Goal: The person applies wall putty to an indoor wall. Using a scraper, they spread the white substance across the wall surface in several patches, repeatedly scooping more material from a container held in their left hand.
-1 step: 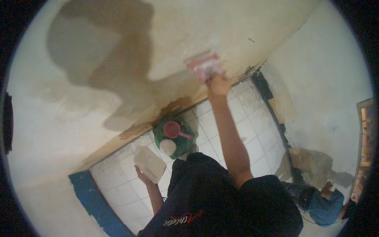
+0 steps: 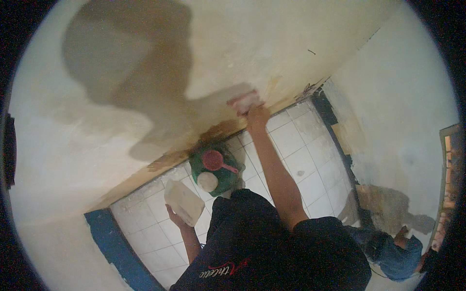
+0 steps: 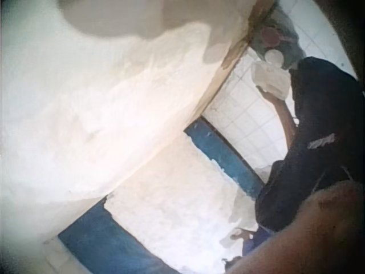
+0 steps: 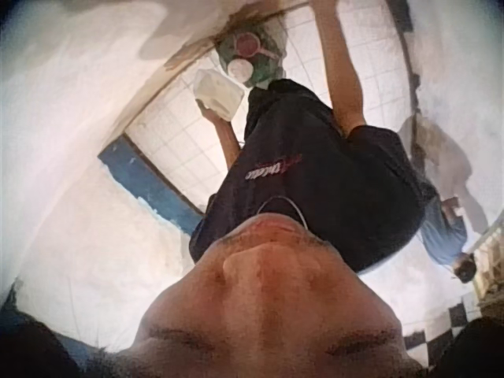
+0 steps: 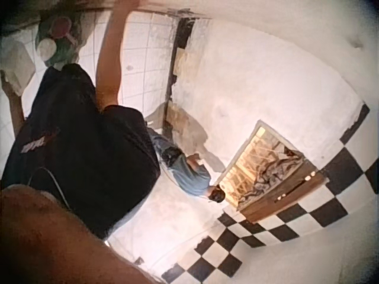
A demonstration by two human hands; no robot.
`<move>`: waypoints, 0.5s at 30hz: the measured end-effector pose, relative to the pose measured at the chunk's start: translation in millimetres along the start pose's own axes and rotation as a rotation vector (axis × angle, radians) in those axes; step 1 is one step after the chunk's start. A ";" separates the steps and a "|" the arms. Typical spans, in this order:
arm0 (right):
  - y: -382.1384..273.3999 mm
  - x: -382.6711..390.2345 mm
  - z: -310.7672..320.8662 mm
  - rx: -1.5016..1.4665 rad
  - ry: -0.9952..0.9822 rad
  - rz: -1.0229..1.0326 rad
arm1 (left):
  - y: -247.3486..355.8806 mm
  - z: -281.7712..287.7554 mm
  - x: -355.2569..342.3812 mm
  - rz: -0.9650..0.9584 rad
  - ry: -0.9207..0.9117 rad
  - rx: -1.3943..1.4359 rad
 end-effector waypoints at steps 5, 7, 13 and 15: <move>125.1 8.2 -27.5 0.012 0.118 -0.337 | 8.0 -1.5 8.6 -0.045 0.062 0.019; 115.3 -6.2 -66.4 -0.024 0.106 -0.384 | 11.9 -0.7 11.0 -0.074 0.053 -0.010; -6.9 9.8 -144.8 -0.134 -0.161 -0.249 | 8.5 21.2 12.4 -0.058 0.012 0.124; -52.8 27.3 -150.8 -0.126 -0.209 -0.198 | 7.6 27.8 9.0 -0.044 -0.015 0.132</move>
Point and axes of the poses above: each hand's wrist, its own x-axis away from the middle knuckle, its own z-axis out of the back of the hand, y = z × x, the point moved 5 cm from there along -x, towards the middle knuckle, and after that the axes turned 7 degrees about -y, right-handed, at the moved point
